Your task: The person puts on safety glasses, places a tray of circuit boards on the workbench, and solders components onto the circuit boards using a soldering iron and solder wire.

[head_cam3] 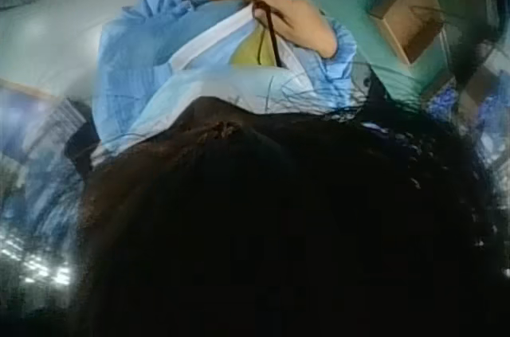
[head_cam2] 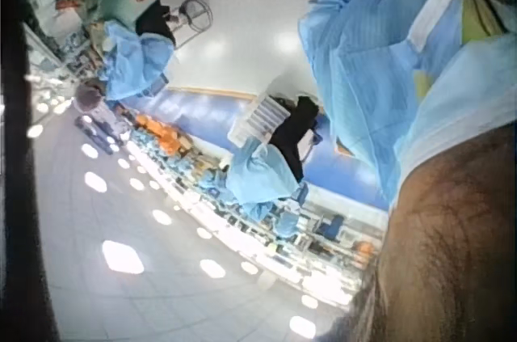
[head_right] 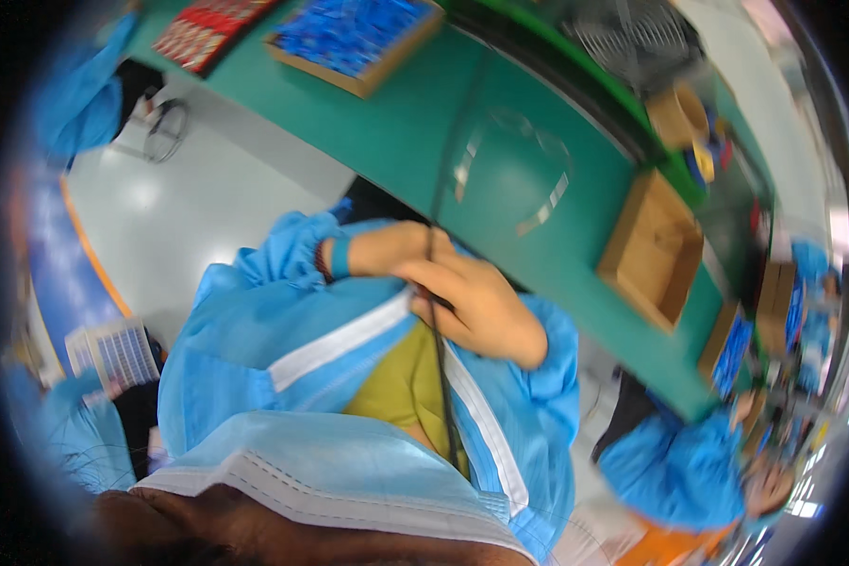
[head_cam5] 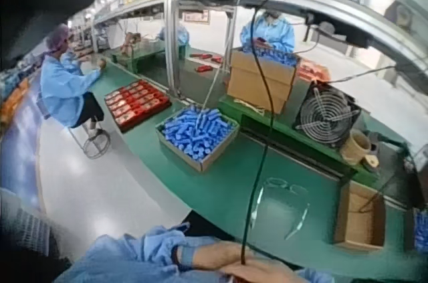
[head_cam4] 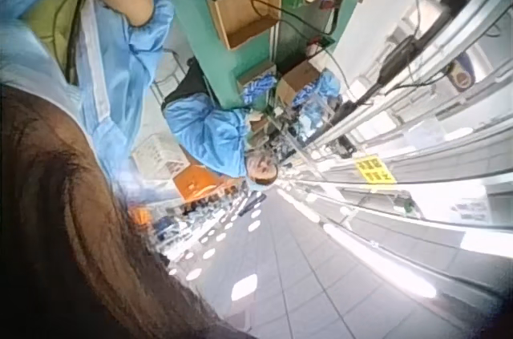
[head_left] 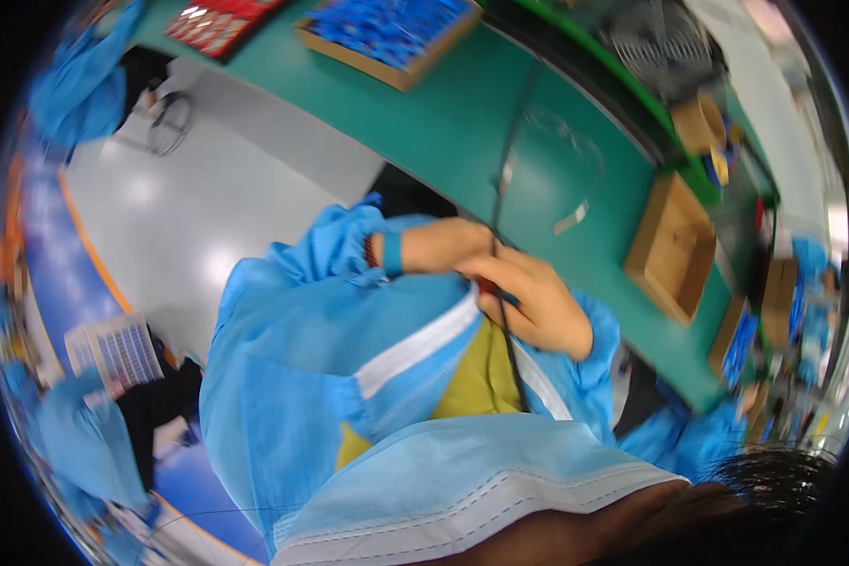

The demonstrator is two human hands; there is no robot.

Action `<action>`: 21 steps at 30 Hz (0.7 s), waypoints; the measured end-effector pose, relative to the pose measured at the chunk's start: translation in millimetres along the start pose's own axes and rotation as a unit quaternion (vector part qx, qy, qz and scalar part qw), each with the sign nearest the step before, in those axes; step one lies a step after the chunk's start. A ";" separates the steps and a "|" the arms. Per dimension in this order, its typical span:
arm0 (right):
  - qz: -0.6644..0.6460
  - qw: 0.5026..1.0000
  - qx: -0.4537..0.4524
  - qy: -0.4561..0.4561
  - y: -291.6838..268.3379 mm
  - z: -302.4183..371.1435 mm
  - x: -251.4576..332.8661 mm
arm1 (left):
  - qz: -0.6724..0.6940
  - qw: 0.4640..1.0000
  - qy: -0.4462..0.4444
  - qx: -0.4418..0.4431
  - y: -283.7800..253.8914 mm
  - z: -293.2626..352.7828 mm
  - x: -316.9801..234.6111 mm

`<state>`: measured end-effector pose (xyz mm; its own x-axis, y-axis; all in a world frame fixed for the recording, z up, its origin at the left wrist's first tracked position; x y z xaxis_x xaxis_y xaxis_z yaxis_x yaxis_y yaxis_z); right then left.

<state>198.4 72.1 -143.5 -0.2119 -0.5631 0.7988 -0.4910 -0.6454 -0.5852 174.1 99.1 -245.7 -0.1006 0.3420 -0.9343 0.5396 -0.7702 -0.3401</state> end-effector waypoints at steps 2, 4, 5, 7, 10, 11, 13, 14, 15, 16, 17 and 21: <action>-0.019 0.999 -0.010 -0.035 3.3 -4.3 3.4 | 0.022 0.998 0.051 -0.023 -3.4 0.3 -7.3; -0.044 0.997 -0.062 0.010 -3.4 7.7 2.4 | -0.005 1.000 -0.002 -0.001 -4.5 -5.7 -13.0; -0.066 0.994 -0.089 0.003 -13.2 9.0 1.4 | 0.012 0.999 0.006 -0.032 -4.4 -5.5 -6.4; -0.052 0.995 -0.089 0.013 -14.0 13.6 -5.5 | 0.005 1.000 0.011 -0.023 3.3 -10.4 11.0; -0.068 0.994 -0.084 0.011 -6.0 13.5 -14.8 | 0.090 0.995 0.011 -0.028 1.7 -7.9 12.5; -0.042 0.993 -0.105 -0.018 -11.9 12.0 -8.0 | 0.081 0.996 0.008 -0.047 -2.2 -7.5 5.9; -0.009 0.992 -0.114 -0.056 -12.9 17.8 4.5 | 0.005 0.996 -0.011 -0.089 -12.1 -0.6 -4.5; -0.021 0.990 -0.125 -0.054 -19.6 25.6 5.5 | -0.067 0.992 -0.019 -0.103 -23.4 -1.5 -15.3; -0.036 0.989 -0.136 -0.053 -27.2 31.2 5.7 | -0.120 0.978 -0.041 -0.164 -45.1 4.1 -26.1; -0.021 0.989 -0.136 -0.059 -33.9 35.4 9.2 | -0.163 0.955 -0.036 -0.246 -71.5 11.0 -43.7; -0.144 0.971 -0.179 -0.061 -44.6 41.6 7.1 | -0.174 0.935 -0.035 -0.307 -92.7 18.7 -56.5; -0.330 0.911 -0.226 -0.098 -61.1 49.1 11.6 | -0.260 0.852 0.102 -0.443 -126.3 20.6 -131.0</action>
<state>267.4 79.7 -105.4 0.3881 -0.2392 0.8901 -0.7644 -0.6230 0.1659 101.9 140.5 -82.5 -0.4198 0.6697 -0.6125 0.8947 0.1918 -0.4035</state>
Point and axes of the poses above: each hand's wrist, its own z-axis away from the middle knuckle, its own y-axis out of the palm, x = y × z, the point moved 10 cm from there along -z, towards the middle knuckle, and after that the axes turned 2 degrees about x, right-handed, at the moved point
